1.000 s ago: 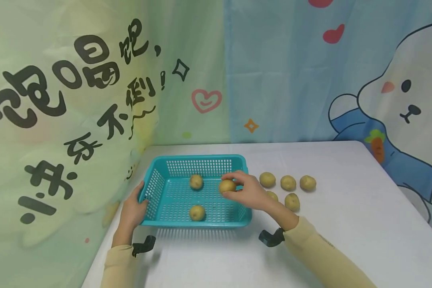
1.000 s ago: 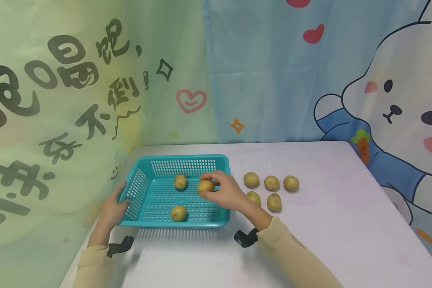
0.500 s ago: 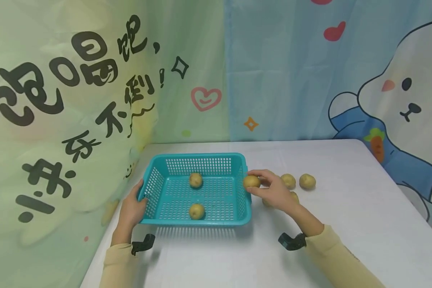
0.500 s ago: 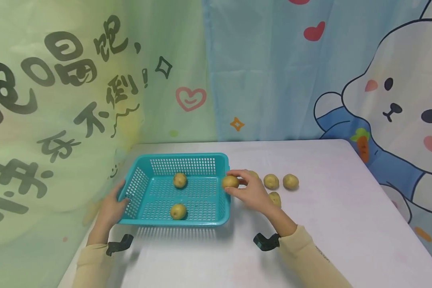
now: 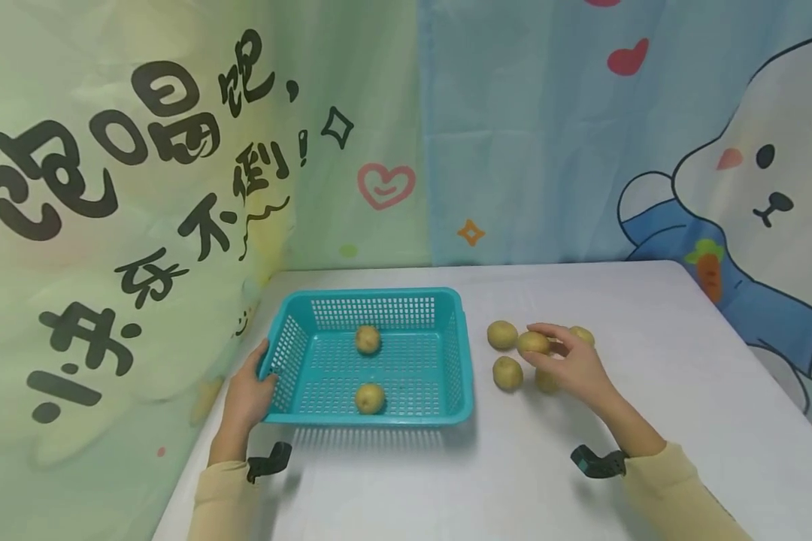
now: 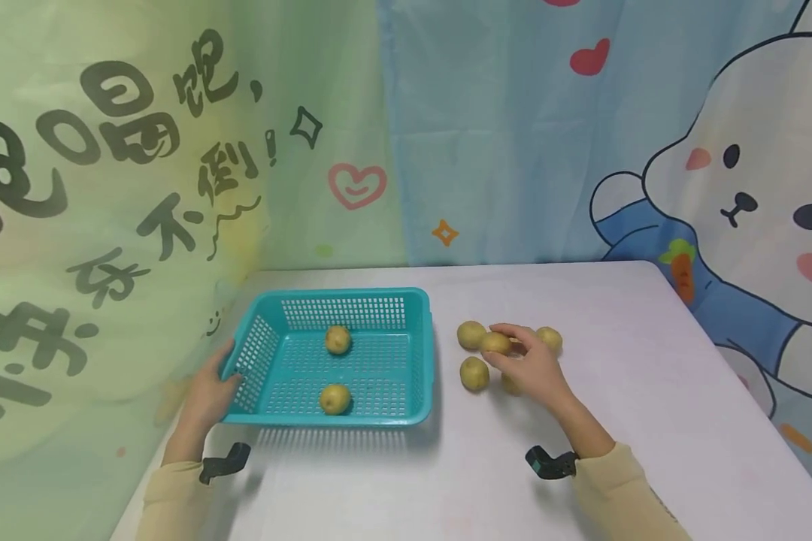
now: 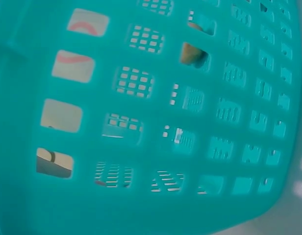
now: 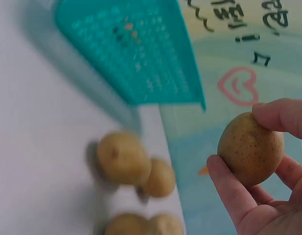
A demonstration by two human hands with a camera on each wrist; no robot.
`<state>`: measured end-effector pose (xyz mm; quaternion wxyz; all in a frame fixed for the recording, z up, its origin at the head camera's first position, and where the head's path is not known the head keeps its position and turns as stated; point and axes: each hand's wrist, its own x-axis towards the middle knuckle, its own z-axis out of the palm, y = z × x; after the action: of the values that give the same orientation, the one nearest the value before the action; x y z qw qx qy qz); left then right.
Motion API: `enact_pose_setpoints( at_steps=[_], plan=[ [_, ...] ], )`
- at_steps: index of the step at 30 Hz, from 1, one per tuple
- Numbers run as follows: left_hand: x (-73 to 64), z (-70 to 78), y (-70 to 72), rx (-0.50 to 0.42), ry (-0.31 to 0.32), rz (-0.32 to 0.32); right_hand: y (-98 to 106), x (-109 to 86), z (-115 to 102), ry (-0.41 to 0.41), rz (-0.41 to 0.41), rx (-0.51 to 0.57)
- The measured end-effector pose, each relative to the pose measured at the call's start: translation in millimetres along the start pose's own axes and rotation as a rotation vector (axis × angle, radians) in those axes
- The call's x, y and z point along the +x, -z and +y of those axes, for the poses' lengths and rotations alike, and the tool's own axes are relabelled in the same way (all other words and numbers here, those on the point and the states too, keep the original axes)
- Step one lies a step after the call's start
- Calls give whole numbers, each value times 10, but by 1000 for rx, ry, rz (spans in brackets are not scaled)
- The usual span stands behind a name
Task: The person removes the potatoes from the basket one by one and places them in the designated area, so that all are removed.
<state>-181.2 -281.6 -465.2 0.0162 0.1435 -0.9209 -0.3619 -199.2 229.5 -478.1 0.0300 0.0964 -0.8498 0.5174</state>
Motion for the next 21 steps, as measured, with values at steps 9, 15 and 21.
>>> enact_pose_setpoints(
  at_steps=[9,15,21],
  plan=[
    [-11,-18,5,30,1,-17,234,-308,488,-152,123,-106],
    [-9,-1,11,35,-5,-8,279,-455,692,-204,149,-84],
    [-20,-3,10,32,-4,-13,238,-510,834,-217,169,-97]
  ],
)
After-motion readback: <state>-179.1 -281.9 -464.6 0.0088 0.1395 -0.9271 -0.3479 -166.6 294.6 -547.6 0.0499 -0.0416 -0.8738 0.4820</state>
